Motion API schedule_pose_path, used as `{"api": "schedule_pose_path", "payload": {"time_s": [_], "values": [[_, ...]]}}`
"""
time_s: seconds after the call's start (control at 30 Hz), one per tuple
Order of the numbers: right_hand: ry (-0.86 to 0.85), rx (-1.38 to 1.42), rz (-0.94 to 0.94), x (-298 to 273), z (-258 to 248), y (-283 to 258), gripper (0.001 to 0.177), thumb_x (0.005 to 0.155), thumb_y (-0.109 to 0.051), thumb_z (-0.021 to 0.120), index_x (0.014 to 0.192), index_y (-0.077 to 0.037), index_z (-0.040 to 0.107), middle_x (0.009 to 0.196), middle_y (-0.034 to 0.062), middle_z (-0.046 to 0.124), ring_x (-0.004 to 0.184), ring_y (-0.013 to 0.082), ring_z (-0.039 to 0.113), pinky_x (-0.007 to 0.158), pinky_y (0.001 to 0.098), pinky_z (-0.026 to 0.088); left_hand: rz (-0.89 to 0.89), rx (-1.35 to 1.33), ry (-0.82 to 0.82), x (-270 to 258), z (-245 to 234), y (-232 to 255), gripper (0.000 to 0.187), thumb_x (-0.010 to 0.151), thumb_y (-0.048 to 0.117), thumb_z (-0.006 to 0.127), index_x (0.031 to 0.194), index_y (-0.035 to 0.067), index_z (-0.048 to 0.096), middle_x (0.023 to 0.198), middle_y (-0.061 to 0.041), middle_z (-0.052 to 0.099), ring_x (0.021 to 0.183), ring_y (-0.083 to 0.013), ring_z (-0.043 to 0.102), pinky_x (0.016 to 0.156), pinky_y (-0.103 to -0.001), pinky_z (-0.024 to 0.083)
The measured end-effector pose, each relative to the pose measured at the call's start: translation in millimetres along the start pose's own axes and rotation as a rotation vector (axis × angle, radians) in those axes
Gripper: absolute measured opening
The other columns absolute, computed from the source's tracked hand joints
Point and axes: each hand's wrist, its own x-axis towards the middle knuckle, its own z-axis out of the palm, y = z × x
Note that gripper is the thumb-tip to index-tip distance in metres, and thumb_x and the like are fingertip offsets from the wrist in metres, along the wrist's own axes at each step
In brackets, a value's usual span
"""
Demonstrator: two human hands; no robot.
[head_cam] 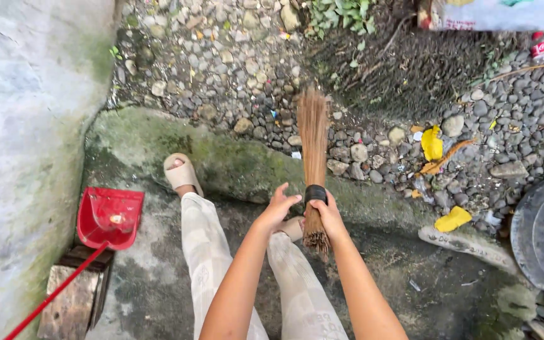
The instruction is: Sweeping leaves and debris into a dustpan in an outdoor backyard area.
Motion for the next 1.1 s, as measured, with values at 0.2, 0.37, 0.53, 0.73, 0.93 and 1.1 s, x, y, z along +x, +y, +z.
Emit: {"api": "schedule_pose_path", "payload": {"time_s": [0.2, 0.37, 0.53, 0.73, 0.93, 1.1], "values": [[0.104, -0.771, -0.353, 71.3, 103.1, 0.6, 0.098, 0.089, -0.033, 0.077, 0.166, -0.019, 0.018, 0.130, 0.0245, 0.065, 0.108, 0.0351, 0.067, 0.088, 0.0422, 0.052, -0.268, -0.215, -0.098, -34.2, -59.6, 91.6, 0.114, 0.071, 0.056, 0.073, 0.161, 0.024, 0.011, 0.157, -0.019, 0.038, 0.133, -0.0340, 0.049, 0.098, -0.059, 0.044], [0.069, -0.683, -0.100, 87.5, 271.6, -71.1, 0.128, 0.069, -0.041, 0.080, 0.165, -0.021, -0.002, 0.125, 0.0261, 0.069, 0.108, 0.0373, 0.070, 0.091, 0.0416, 0.053, 0.046, -0.233, 0.173, 24.4, -155.3, 82.0, 0.117, 0.073, 0.055, 0.083, 0.159, 0.008, 0.019, 0.151, -0.019, 0.046, 0.135, -0.0279, 0.052, 0.107, -0.038, 0.045], [-0.082, -0.592, -0.184, 230.7, 334.8, 15.3, 0.117, 0.083, -0.055, 0.078, 0.166, -0.012, 0.008, 0.138, 0.0282, 0.062, 0.124, 0.0344, 0.062, 0.103, 0.0411, 0.048, 0.258, -0.228, 0.374, 59.5, -273.3, 115.2, 0.090, 0.082, 0.051, 0.080, 0.148, 0.002, 0.044, 0.136, -0.017, 0.063, 0.122, -0.0256, 0.064, 0.100, -0.034, 0.051], [-0.175, -0.109, 0.173, 196.1, 385.2, -63.6, 0.094, 0.090, -0.052, 0.062, 0.164, -0.022, 0.015, 0.139, 0.0150, 0.063, 0.124, 0.0273, 0.061, 0.103, 0.0496, 0.046, 0.300, -0.373, 0.171, 102.4, -351.6, 157.4, 0.078, 0.082, 0.011, 0.080, 0.148, 0.000, 0.042, 0.119, -0.016, 0.066, 0.093, -0.0242, 0.070, 0.073, -0.041, 0.059], [0.066, -0.061, 0.179, 124.4, 264.9, -5.9, 0.073, 0.092, -0.041, 0.060, 0.159, -0.023, 0.036, 0.130, 0.0093, 0.069, 0.122, 0.0244, 0.063, 0.103, 0.0468, 0.045, 0.012, -0.085, 0.350, 157.2, -321.1, 187.0, 0.122, 0.067, -0.006, 0.070, 0.165, 0.022, 0.002, 0.115, -0.017, 0.066, 0.080, -0.0279, 0.069, 0.061, -0.043, 0.059], [0.282, 0.209, 0.378, 85.1, 200.4, 94.3, 0.063, 0.096, -0.036, 0.056, 0.154, -0.020, 0.040, 0.130, 0.0099, 0.068, 0.117, 0.0263, 0.063, 0.096, 0.0456, 0.051, 0.021, -0.038, 0.004, 168.4, -284.5, 103.5, 0.126, 0.063, -0.006, 0.078, 0.166, 0.018, 0.010, 0.113, -0.018, 0.071, 0.080, -0.0254, 0.073, 0.059, -0.038, 0.062]]}}
